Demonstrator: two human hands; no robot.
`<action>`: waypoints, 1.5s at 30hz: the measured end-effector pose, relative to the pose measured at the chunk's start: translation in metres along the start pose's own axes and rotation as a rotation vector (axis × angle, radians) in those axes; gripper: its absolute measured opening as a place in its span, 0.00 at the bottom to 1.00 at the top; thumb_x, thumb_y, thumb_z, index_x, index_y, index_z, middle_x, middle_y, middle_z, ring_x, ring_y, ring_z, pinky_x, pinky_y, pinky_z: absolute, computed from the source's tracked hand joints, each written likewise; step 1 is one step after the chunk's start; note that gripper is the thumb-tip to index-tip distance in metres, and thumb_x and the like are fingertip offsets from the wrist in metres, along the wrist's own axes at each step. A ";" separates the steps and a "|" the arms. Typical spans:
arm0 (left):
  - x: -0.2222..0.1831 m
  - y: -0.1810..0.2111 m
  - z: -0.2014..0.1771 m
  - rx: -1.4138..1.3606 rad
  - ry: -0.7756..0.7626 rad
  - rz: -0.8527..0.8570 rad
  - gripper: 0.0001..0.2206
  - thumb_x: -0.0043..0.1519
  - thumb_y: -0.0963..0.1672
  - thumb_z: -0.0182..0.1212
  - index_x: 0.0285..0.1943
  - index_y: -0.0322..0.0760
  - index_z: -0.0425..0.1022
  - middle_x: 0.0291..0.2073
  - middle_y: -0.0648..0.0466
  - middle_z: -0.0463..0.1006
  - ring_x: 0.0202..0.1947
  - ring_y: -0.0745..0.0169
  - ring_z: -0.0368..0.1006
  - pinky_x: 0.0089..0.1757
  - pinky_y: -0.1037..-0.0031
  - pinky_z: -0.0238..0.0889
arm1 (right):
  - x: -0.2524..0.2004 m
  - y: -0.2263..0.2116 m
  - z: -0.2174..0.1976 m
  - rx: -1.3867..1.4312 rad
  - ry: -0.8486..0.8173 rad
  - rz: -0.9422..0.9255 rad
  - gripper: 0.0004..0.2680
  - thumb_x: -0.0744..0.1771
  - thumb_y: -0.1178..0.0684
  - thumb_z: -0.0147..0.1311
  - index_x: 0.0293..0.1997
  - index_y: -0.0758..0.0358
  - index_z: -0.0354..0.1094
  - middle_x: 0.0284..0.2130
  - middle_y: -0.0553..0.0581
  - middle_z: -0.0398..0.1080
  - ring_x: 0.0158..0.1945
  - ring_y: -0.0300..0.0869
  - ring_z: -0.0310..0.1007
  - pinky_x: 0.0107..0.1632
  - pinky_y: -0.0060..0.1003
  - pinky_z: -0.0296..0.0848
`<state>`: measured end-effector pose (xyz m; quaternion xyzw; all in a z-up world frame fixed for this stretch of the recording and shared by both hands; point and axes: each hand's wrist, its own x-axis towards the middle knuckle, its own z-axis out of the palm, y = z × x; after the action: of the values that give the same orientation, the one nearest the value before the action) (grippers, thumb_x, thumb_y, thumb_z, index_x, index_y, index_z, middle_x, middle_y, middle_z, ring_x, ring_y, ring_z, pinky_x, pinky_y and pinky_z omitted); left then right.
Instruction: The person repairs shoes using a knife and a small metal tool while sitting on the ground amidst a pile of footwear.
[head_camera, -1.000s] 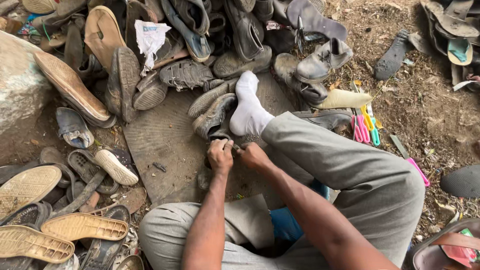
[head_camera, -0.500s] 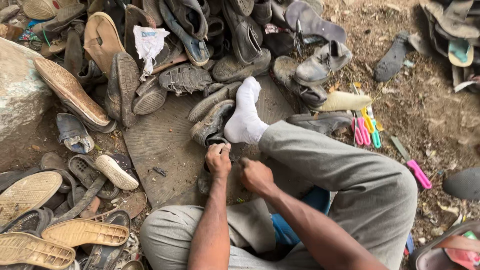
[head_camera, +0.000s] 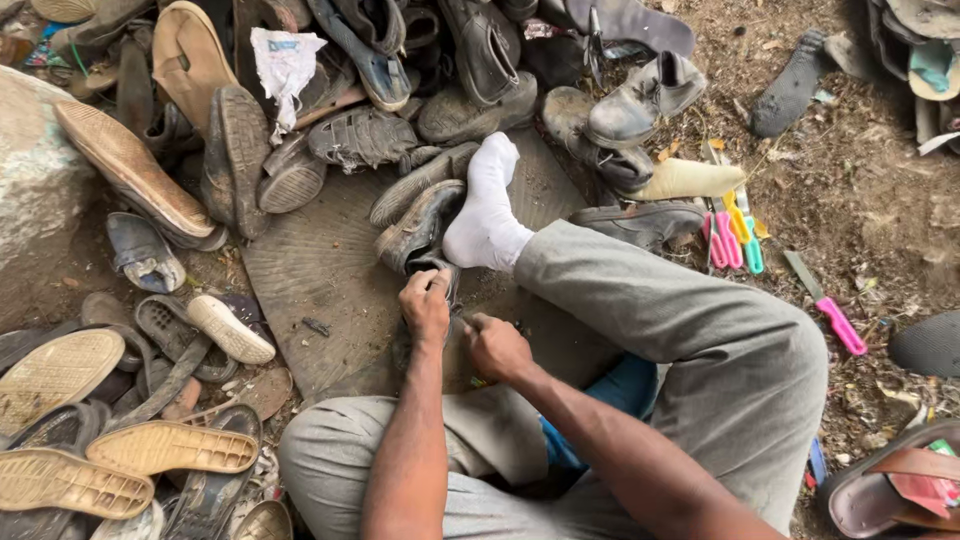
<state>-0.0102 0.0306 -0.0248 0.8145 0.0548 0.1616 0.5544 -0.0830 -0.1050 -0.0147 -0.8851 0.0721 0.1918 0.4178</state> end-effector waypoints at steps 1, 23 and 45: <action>0.001 -0.003 0.000 0.007 -0.002 -0.002 0.11 0.61 0.44 0.64 0.39 0.25 0.79 0.30 0.48 0.79 0.31 0.57 0.74 0.37 0.66 0.66 | -0.010 0.006 0.005 0.005 -0.005 0.001 0.11 0.69 0.45 0.48 0.49 0.56 0.73 0.42 0.68 0.76 0.49 0.64 0.74 0.51 0.56 0.71; -0.052 -0.029 -0.037 0.459 -0.311 0.123 0.11 0.57 0.43 0.69 0.42 0.30 0.79 0.54 0.40 0.71 0.57 0.42 0.67 0.60 0.60 0.60 | -0.014 0.037 -0.002 0.079 -0.182 0.018 0.14 0.69 0.45 0.51 0.56 0.61 0.74 0.47 0.65 0.77 0.50 0.57 0.77 0.53 0.47 0.71; -0.050 0.001 0.003 -0.089 -0.118 -0.396 0.17 0.51 0.48 0.74 0.36 0.27 0.79 0.51 0.43 0.71 0.49 0.46 0.72 0.50 0.61 0.68 | -0.092 0.024 -0.011 -0.027 -0.003 -0.024 0.11 0.67 0.47 0.51 0.44 0.64 0.74 0.39 0.73 0.75 0.46 0.65 0.75 0.49 0.54 0.72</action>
<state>-0.0559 0.0143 -0.0352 0.7706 0.1741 0.0035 0.6130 -0.1715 -0.1323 0.0112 -0.8913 0.0582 0.1890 0.4081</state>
